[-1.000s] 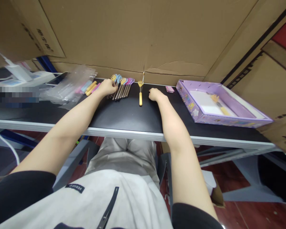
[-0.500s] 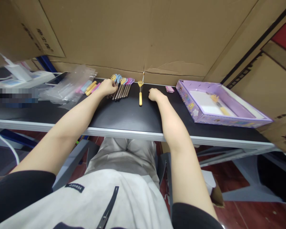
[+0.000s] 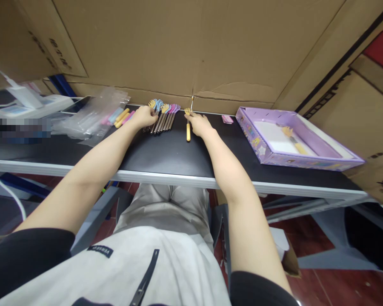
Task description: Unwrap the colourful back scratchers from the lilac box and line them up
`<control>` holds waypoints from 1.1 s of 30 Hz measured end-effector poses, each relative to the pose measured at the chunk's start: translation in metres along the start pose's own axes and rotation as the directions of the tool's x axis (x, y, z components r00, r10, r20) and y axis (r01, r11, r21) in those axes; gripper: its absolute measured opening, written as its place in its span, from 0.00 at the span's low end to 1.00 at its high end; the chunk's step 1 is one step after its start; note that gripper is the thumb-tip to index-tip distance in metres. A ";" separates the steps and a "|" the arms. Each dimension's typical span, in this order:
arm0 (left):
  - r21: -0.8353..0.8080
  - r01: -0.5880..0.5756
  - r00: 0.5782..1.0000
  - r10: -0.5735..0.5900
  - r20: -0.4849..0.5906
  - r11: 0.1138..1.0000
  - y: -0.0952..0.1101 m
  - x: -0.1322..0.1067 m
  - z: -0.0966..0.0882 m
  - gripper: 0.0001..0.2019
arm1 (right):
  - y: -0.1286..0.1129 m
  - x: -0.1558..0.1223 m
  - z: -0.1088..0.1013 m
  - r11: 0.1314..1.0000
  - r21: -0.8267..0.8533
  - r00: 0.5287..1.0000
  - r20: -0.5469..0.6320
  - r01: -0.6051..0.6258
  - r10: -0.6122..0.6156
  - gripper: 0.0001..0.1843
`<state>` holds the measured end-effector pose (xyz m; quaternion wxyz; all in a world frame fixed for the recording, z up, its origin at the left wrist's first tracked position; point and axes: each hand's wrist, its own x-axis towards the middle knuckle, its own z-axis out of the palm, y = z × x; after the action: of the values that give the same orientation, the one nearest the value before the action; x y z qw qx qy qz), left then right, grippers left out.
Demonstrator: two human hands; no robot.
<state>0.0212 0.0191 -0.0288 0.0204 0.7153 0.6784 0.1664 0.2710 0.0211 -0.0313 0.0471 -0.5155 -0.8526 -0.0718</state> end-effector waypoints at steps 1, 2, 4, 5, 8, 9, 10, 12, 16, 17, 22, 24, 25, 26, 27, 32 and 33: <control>0.001 -0.002 1.000 0.002 -0.004 1.000 -0.001 0.001 0.001 0.16 | -0.002 0.001 0.000 1.000 -0.002 1.000 0.007 0.011 -0.011 0.37; 0.003 -0.002 1.000 0.002 -0.009 1.000 -0.001 0.002 0.002 0.16 | -0.003 0.001 0.000 1.000 -0.003 1.000 0.016 0.017 -0.017 0.36; 0.009 0.000 1.000 0.000 -0.017 1.000 -0.003 0.003 0.004 0.15 | -0.005 0.001 0.000 1.000 0.002 0.999 0.029 0.024 -0.024 0.33; 0.012 0.000 1.000 0.000 -0.019 1.000 -0.003 0.004 0.004 0.15 | -0.006 0.001 0.000 1.000 0.006 0.999 0.032 0.029 -0.029 0.32; 0.012 -0.007 1.000 0.007 -0.025 1.000 -0.004 0.005 0.005 0.15 | -0.007 0.001 0.000 0.999 0.008 0.998 0.038 0.041 -0.041 0.29; 0.008 -0.009 1.000 0.010 -0.029 1.000 -0.004 0.005 0.006 0.15 | -0.007 0.000 -0.001 0.999 0.004 0.998 0.041 0.042 -0.042 0.28; 0.003 -0.011 0.999 0.011 -0.033 1.000 -0.004 0.005 0.006 0.15 | -0.008 0.000 -0.001 0.999 -0.001 0.998 0.047 0.037 -0.037 0.28; -0.008 -0.008 0.999 0.007 -0.038 1.000 -0.005 0.006 0.007 0.15 | -0.009 -0.001 -0.004 1.000 -0.014 0.998 0.058 0.020 -0.019 0.28; -0.018 -0.009 0.999 0.008 -0.038 1.000 -0.005 0.007 0.007 0.14 | -0.010 -0.001 -0.008 0.999 -0.049 0.998 0.062 0.024 -0.021 0.26; -0.019 -0.010 0.999 0.009 -0.037 1.000 -0.005 0.007 0.007 0.15 | -0.009 -0.001 -0.008 0.998 -0.058 0.998 0.059 0.040 -0.037 0.25; -0.027 0.013 1.000 -0.014 -0.024 1.000 -0.003 0.004 0.004 0.15 | -0.008 0.000 -0.009 0.996 -0.078 0.997 0.065 0.042 -0.037 0.22; -0.032 0.022 1.000 -0.023 -0.018 0.999 -0.002 0.003 0.003 0.15 | -0.009 0.000 -0.010 0.996 -0.091 0.997 0.078 0.019 -0.012 0.23; -0.033 0.026 1.000 -0.026 -0.015 0.999 -0.001 0.002 0.002 0.15 | -0.010 -0.001 -0.010 0.995 -0.099 0.996 0.087 0.012 -0.003 0.23; -0.033 0.028 1.000 -0.028 -0.014 0.999 -0.001 0.001 0.002 0.15 | -0.011 -0.001 -0.011 0.994 -0.106 0.995 0.095 0.007 0.004 0.23; -0.032 0.028 1.000 -0.029 -0.010 0.999 -0.001 0.001 0.001 0.15 | -0.011 -0.002 -0.011 0.993 -0.114 0.995 0.104 0.003 0.009 0.23; -0.011 0.012 1.000 -0.012 -0.007 1.000 0.000 0.001 0.001 0.16 | -0.012 -0.004 -0.013 0.992 -0.123 0.993 0.120 -0.001 0.016 0.23; -0.005 0.007 1.000 -0.007 -0.006 1.000 0.000 0.001 0.001 0.16 | -0.011 -0.004 -0.013 0.993 -0.120 0.993 0.119 -0.002 0.017 0.23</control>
<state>0.0210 0.0200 -0.0294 0.0204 0.7123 0.6806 0.1702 0.2627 0.0101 -0.0198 -0.0348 -0.5248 -0.8455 -0.0917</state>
